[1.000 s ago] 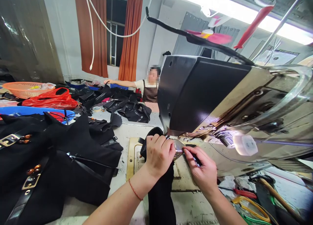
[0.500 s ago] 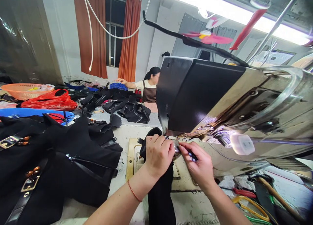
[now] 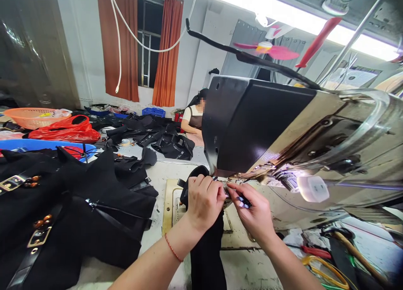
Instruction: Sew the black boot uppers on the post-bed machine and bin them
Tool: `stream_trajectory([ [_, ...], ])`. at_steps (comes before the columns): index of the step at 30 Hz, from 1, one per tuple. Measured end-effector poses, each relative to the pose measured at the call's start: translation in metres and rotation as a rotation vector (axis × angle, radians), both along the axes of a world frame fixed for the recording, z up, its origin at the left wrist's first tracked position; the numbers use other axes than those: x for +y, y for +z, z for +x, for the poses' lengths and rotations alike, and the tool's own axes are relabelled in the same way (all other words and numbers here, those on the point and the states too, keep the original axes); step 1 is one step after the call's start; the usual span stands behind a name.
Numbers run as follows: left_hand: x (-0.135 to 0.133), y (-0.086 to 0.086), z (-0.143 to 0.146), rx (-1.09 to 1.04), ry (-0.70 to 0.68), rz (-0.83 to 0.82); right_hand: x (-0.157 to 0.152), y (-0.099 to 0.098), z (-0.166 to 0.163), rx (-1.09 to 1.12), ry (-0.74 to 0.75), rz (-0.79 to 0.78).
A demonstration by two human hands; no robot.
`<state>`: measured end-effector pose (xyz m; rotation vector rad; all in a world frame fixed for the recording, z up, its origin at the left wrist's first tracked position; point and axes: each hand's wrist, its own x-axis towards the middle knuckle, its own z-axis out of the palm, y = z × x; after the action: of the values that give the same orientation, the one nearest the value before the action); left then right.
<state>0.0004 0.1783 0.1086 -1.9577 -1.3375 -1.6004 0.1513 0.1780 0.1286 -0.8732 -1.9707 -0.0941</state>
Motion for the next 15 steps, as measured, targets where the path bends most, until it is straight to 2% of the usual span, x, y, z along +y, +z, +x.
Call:
stream_trajectory([
  [15,0.0005,0.0006,0.0004,-0.015,0.007,0.048,-0.0014,-0.0004,-0.0002,0.021,-0.009,0.008],
])
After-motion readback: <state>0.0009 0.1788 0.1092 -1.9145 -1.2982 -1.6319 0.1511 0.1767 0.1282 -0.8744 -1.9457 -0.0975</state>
